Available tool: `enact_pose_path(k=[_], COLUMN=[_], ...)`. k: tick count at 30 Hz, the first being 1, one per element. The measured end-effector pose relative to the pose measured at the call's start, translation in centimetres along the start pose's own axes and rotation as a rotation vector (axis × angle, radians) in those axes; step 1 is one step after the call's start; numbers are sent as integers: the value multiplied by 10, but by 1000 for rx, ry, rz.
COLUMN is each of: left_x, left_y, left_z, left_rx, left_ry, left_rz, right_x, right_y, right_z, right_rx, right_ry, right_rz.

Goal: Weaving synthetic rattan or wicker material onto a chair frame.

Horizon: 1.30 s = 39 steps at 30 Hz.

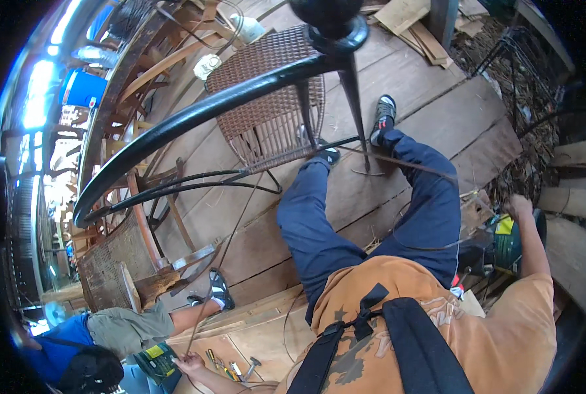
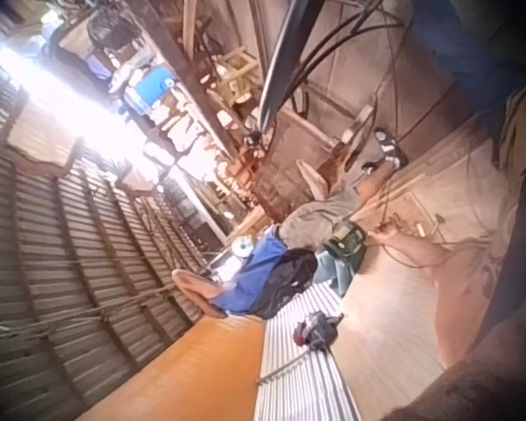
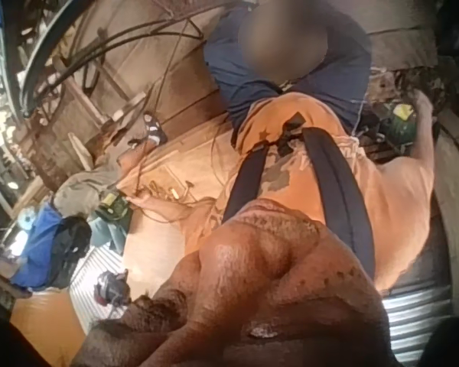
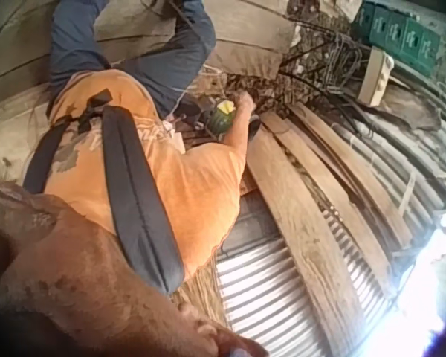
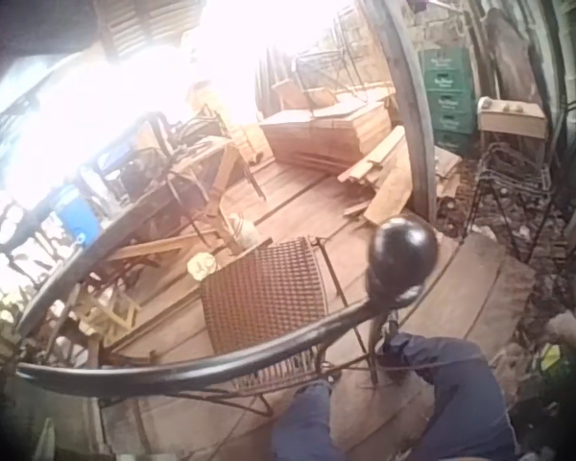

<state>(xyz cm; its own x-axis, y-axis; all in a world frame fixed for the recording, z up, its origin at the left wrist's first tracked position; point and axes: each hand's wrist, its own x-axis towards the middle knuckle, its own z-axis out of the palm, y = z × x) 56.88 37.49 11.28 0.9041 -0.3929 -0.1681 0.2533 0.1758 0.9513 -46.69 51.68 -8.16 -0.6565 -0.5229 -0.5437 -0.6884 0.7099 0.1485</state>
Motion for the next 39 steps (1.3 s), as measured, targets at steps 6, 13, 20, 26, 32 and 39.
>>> enact_pose_path(k=[6, 13, 20, 26, 32, 39], left_x=[5, -61, -124, -191, -285, -459], left_y=[23, 45, -17, 2, 98, 159], left_z=[-37, 81, 146, 188, 236, 322], left_rx=[-161, -76, -144, -138, -302, -377], left_ry=[106, -449, -725, -1157, -1253, -1374], left_rz=[65, 64, -231, -235, 146, 626], right_x=[30, -31, -21, -1, -154, -295], right_y=[131, -207, -430, -427, -350, -361], right_z=[60, -88, -48, -39, -133, -295], right_rx=[-22, 1376, 1945, 2789, 1490, 1268], right_ry=[-183, -160, -789, -710, 236, 648], right_rz=[236, -364, -367, -252, -1040, -1601])
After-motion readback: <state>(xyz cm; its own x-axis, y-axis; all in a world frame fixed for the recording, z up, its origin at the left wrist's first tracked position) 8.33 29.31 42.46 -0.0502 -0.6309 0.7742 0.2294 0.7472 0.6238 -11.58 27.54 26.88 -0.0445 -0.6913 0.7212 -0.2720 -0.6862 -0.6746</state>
